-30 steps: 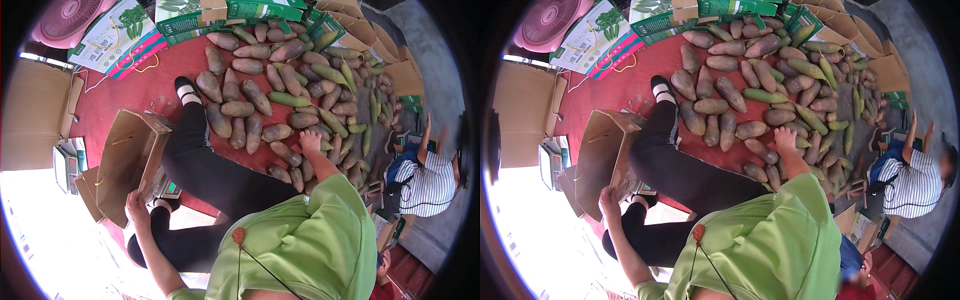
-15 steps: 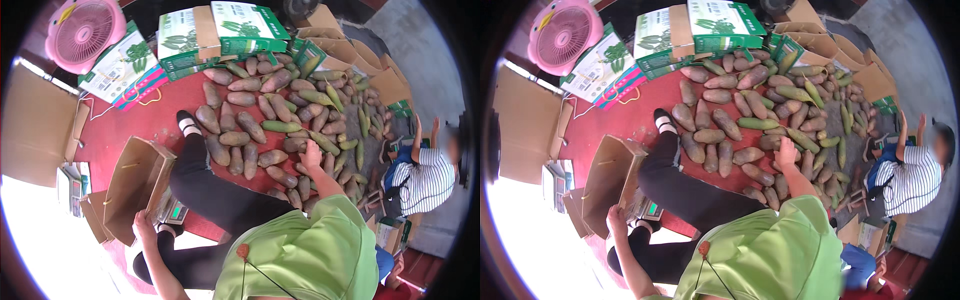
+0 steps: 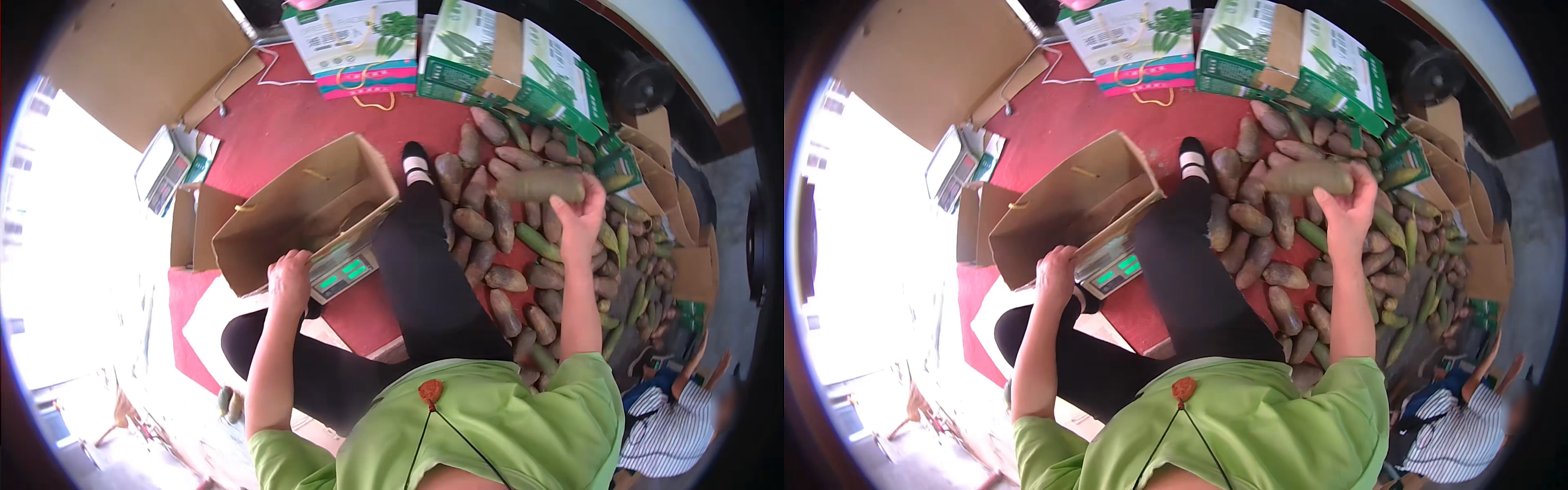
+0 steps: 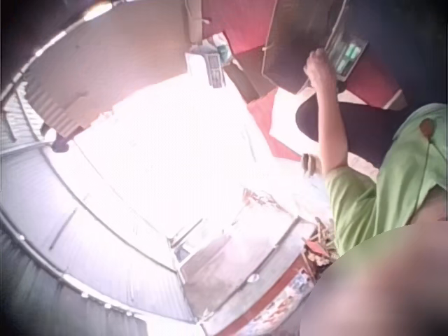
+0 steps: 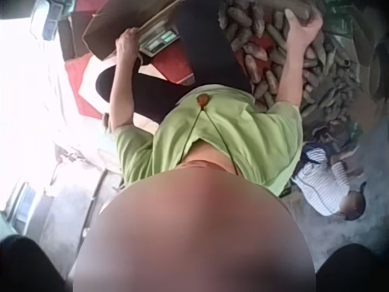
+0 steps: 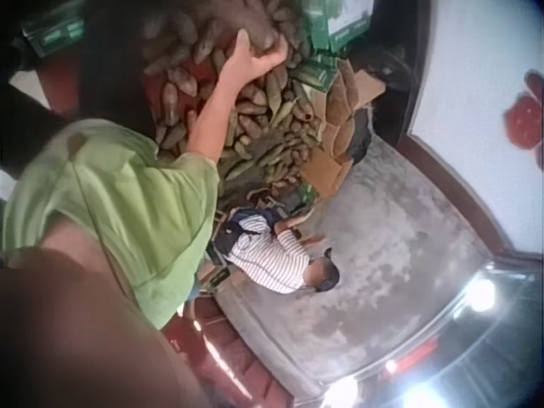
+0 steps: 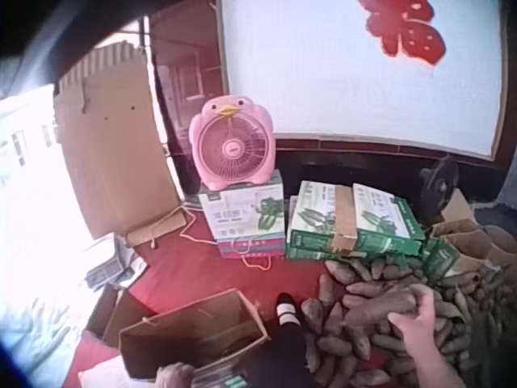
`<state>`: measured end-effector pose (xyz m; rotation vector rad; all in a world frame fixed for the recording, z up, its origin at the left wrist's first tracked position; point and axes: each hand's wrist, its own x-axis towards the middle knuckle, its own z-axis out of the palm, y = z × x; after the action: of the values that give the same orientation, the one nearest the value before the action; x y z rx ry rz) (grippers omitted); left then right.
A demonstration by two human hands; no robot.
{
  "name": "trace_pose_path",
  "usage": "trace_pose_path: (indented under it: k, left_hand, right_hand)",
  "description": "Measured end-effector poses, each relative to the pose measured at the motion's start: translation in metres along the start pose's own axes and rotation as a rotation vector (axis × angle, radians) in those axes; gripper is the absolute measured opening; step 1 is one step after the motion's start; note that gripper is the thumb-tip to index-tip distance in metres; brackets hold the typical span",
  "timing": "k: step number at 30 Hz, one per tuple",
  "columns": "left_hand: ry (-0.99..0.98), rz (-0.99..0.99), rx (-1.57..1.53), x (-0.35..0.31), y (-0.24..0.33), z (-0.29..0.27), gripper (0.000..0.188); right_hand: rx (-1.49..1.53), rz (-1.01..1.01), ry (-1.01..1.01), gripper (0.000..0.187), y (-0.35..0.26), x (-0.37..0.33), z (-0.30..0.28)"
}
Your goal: Sort agricultural products from a pile into cardboard boxes and weigh them on a scale.
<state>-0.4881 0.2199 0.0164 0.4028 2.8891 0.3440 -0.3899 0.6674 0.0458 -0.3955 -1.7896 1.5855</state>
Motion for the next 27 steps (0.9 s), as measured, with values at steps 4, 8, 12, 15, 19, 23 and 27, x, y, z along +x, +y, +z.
trace_pose_path:
  k: [4,8,12,15,19,23,27]
  left_hand:
    - [0.009,0.016,0.004,-0.002,-0.001,-0.002,0.015]
    - [0.025,0.021,-0.006,-0.006,-0.007,-0.002,0.015]
    - [0.039,0.044,-0.007,-0.006,-0.008,-0.002,0.016]
    - [0.005,0.08,0.008,0.005,0.001,0.001,0.017]
    - [-0.025,0.068,0.001,0.007,-0.003,0.005,0.018]
    - [-0.035,0.044,-0.052,0.001,-0.009,-0.002,0.019]
    - [0.021,0.138,-0.039,0.005,-0.016,0.001,0.021]
  right_hand:
    - [0.175,-0.106,-0.172,0.064,-0.059,0.024,0.082]
    - [0.366,-0.058,-0.431,0.065,-0.088,0.019,0.166]
    - [0.239,-0.086,-0.585,0.062,-0.057,-0.007,0.237]
    - [0.159,0.01,-0.568,0.065,-0.025,-0.032,0.276]
    - [-0.086,-0.142,-0.656,0.07,0.004,-0.055,0.308]
    - [-0.027,-0.259,-0.567,0.044,-0.022,-0.046,0.277]
    - [0.113,0.076,-0.488,0.028,-0.011,-0.038,0.197]
